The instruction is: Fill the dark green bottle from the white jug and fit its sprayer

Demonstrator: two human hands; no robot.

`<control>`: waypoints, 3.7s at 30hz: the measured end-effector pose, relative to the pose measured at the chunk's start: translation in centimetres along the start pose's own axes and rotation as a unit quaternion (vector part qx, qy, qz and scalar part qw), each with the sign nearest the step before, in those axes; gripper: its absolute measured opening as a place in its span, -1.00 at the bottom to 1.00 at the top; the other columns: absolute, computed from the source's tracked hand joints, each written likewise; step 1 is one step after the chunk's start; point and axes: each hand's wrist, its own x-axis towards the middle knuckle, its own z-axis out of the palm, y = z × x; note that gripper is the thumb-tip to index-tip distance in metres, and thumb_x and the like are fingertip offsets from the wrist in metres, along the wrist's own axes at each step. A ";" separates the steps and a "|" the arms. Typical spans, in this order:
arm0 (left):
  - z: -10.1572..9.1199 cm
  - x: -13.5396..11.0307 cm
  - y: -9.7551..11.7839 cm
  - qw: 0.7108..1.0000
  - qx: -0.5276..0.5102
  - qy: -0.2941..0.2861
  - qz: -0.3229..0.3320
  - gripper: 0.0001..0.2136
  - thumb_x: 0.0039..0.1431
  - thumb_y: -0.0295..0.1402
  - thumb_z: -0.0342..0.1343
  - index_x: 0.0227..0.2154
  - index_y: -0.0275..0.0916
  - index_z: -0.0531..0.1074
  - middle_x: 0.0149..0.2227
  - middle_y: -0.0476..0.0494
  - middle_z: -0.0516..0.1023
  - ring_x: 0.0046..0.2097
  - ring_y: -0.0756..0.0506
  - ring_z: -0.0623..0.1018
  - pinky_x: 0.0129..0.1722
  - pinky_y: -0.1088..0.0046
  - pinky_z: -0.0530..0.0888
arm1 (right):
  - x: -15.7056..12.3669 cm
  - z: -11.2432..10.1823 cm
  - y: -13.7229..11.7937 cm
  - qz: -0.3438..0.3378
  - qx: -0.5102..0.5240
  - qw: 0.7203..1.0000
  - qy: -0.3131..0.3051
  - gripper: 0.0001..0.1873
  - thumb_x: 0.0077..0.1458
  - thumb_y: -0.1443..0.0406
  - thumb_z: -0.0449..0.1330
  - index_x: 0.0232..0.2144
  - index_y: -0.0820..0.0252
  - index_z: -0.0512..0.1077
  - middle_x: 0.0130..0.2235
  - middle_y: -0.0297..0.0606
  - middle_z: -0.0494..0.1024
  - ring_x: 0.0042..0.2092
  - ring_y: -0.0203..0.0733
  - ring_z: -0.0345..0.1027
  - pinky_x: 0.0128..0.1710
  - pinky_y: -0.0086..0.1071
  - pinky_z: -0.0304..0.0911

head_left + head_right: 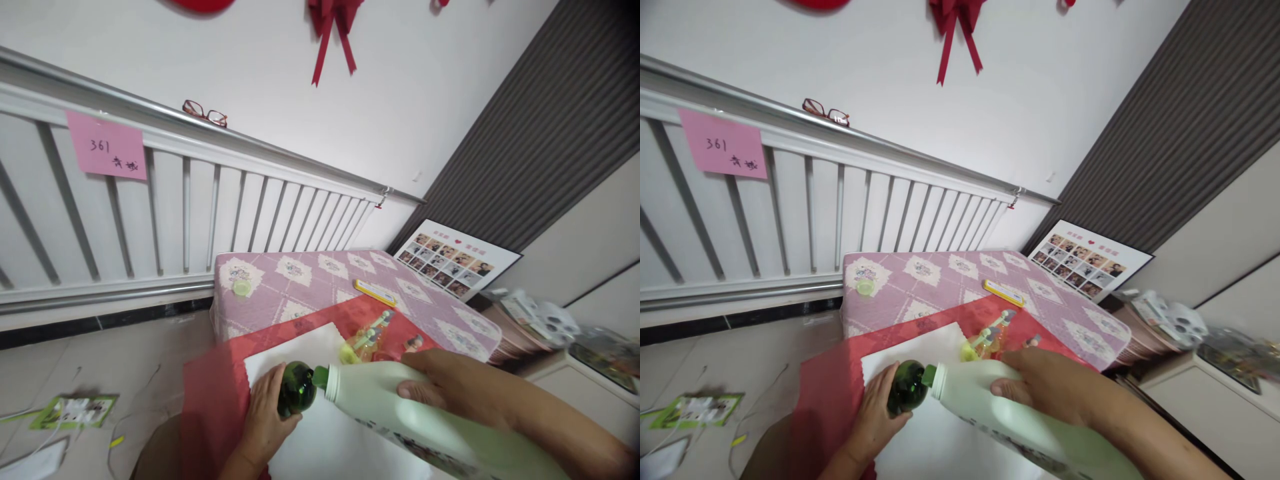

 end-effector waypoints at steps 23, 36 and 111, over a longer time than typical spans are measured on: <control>0.0 -0.1 -0.2 1.000 -0.003 0.002 0.006 -0.22 -0.11 -0.38 0.17 0.27 -0.22 0.13 0.28 -0.28 0.34 0.31 -0.29 0.31 0.32 -0.01 0.24 | 0.3 -0.2 -0.1 0.014 0.004 0.999 -0.041 -0.46 0.18 -0.16 -0.05 -0.27 0.12 0.46 -0.15 -0.07 0.60 -0.14 0.08 0.48 -0.14 -0.13 0.33; 0.0 -0.1 0.0 1.000 -0.003 0.000 0.004 -0.21 -0.11 -0.38 0.17 0.28 -0.21 0.12 0.29 -0.28 0.33 0.31 -0.28 0.30 0.33 0.00 0.22 | 0.2 -0.1 0.1 0.017 0.007 0.999 -0.047 -0.48 0.18 -0.15 -0.03 -0.28 0.11 0.45 -0.16 -0.09 0.60 -0.14 0.07 0.48 -0.14 -0.13 0.33; -0.6 0.1 0.6 1.000 -0.010 -0.015 -0.009 -0.22 -0.11 -0.37 0.16 0.27 -0.27 0.14 0.28 -0.31 0.33 0.31 -0.29 0.29 0.34 0.00 0.20 | 0.4 -0.5 -0.3 0.013 0.007 0.999 -0.047 -0.51 0.17 -0.14 0.00 -0.28 0.10 0.44 -0.18 -0.13 0.60 -0.15 0.07 0.49 -0.14 -0.14 0.33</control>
